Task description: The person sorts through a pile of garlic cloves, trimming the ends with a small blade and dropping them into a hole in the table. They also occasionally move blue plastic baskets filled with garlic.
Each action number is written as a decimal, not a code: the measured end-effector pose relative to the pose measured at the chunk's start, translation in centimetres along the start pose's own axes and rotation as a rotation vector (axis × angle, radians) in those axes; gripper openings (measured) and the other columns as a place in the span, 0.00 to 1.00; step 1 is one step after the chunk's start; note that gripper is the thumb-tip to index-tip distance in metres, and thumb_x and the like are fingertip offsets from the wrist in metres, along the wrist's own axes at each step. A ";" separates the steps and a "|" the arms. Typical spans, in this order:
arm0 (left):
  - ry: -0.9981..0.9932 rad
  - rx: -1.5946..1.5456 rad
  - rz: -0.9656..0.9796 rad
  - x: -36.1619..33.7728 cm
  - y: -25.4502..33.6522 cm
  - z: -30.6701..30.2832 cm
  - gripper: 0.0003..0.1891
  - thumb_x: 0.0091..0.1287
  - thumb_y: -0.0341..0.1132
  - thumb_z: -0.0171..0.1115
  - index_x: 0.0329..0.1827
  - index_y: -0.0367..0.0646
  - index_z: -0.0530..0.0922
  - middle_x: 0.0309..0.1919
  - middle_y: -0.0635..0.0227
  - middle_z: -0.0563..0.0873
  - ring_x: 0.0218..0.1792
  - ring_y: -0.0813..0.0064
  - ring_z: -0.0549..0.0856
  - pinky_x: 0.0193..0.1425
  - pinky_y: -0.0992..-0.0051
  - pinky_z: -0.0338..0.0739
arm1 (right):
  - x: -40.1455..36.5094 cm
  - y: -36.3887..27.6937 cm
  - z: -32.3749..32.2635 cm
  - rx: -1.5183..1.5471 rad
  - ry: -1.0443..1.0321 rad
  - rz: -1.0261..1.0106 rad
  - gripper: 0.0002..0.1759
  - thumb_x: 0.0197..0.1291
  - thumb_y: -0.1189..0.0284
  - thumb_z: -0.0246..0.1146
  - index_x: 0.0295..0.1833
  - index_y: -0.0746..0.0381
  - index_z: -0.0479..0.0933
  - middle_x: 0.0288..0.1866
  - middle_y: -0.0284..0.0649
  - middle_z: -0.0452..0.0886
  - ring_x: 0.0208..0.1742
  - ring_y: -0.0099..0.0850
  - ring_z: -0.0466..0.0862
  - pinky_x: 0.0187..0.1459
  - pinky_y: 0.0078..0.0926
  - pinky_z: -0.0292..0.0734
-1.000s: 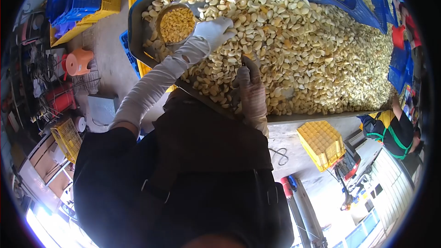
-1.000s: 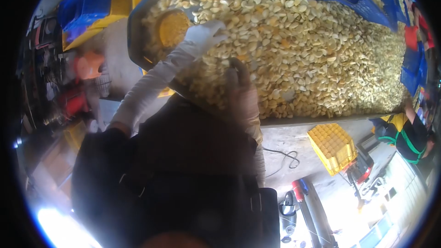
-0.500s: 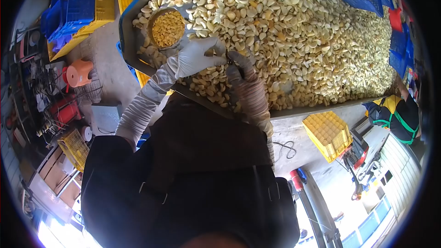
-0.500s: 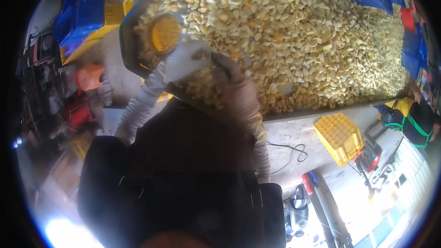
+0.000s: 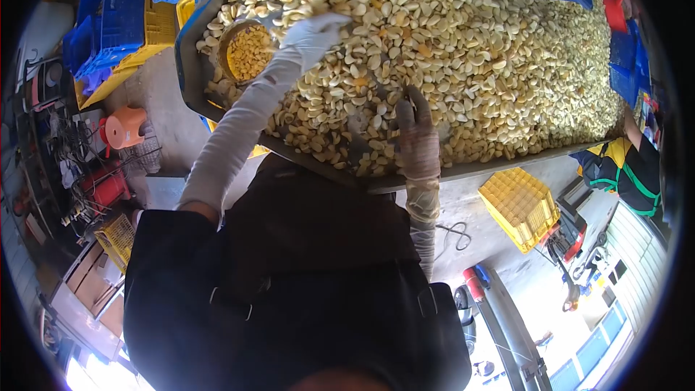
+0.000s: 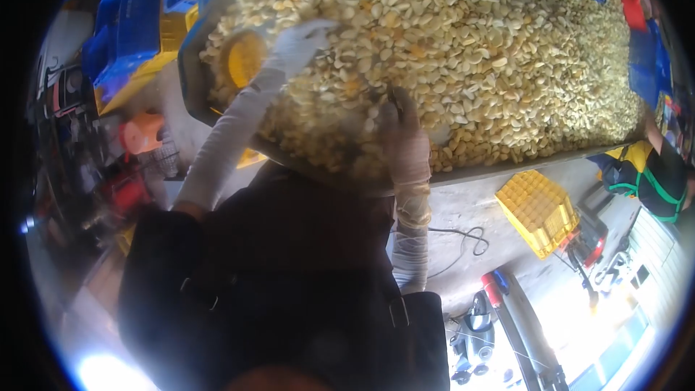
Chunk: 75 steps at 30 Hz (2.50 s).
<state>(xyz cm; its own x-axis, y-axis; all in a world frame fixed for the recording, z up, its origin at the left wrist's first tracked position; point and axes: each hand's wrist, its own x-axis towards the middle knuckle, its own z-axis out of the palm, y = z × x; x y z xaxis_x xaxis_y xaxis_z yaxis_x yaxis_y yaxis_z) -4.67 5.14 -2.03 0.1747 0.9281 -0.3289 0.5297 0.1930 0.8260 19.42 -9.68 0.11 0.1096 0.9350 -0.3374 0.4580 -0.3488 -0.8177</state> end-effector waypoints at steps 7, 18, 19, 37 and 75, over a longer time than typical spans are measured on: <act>0.145 0.617 0.649 -0.3 1.6 3.7 0.14 0.68 0.28 0.60 0.55 0.46 0.79 0.36 0.63 0.84 0.26 0.72 0.84 0.25 0.73 0.82 | 0.2 1.3 -1.4 0.103 -0.035 -0.154 0.28 0.71 0.53 0.58 0.70 0.55 0.69 0.30 0.30 0.76 0.23 0.15 0.71 0.21 0.13 0.67; -0.260 0.358 -0.052 2.3 6.5 4.7 0.15 0.70 0.37 0.59 0.56 0.41 0.75 0.44 0.62 0.85 0.37 0.66 0.86 0.43 0.72 0.84 | 2.3 0.8 -3.6 0.140 -0.180 -0.109 0.27 0.71 0.57 0.58 0.70 0.57 0.70 0.29 0.30 0.77 0.23 0.15 0.73 0.23 0.14 0.69; -0.264 -0.015 -0.136 1.0 6.2 4.4 0.17 0.70 0.38 0.60 0.58 0.41 0.75 0.43 0.63 0.85 0.39 0.67 0.86 0.46 0.74 0.83 | 2.4 0.2 -3.7 0.165 -0.184 -0.085 0.27 0.71 0.57 0.59 0.70 0.56 0.69 0.29 0.30 0.77 0.24 0.15 0.72 0.23 0.14 0.69; 0.257 -0.801 0.238 -8.2 10.0 13.9 0.08 0.66 0.31 0.69 0.45 0.40 0.80 0.31 0.74 0.84 0.25 0.90 0.76 0.28 0.89 0.70 | 2.9 -2.9 -9.5 0.452 -0.455 -0.147 0.28 0.75 0.62 0.53 0.77 0.52 0.58 0.31 0.32 0.75 0.19 0.14 0.67 0.19 0.12 0.65; 0.101 -0.913 -0.109 -9.9 10.2 12.8 0.20 0.68 0.37 0.67 0.61 0.41 0.78 0.36 0.76 0.82 0.29 0.90 0.77 0.31 0.89 0.72 | 7.2 -0.3 -10.7 -0.342 -0.518 -0.914 0.17 0.60 0.74 0.63 0.55 0.61 0.74 0.67 0.33 0.68 0.26 0.15 0.76 0.26 0.14 0.79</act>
<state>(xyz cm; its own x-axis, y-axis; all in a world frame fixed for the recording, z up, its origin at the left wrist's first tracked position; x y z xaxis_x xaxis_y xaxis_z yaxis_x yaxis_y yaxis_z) 9.64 -6.14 3.83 0.0661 0.9050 -0.4203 -0.3288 0.4174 0.8472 29.48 -2.10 2.93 -0.7406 0.6631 0.1085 0.4065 0.5707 -0.7135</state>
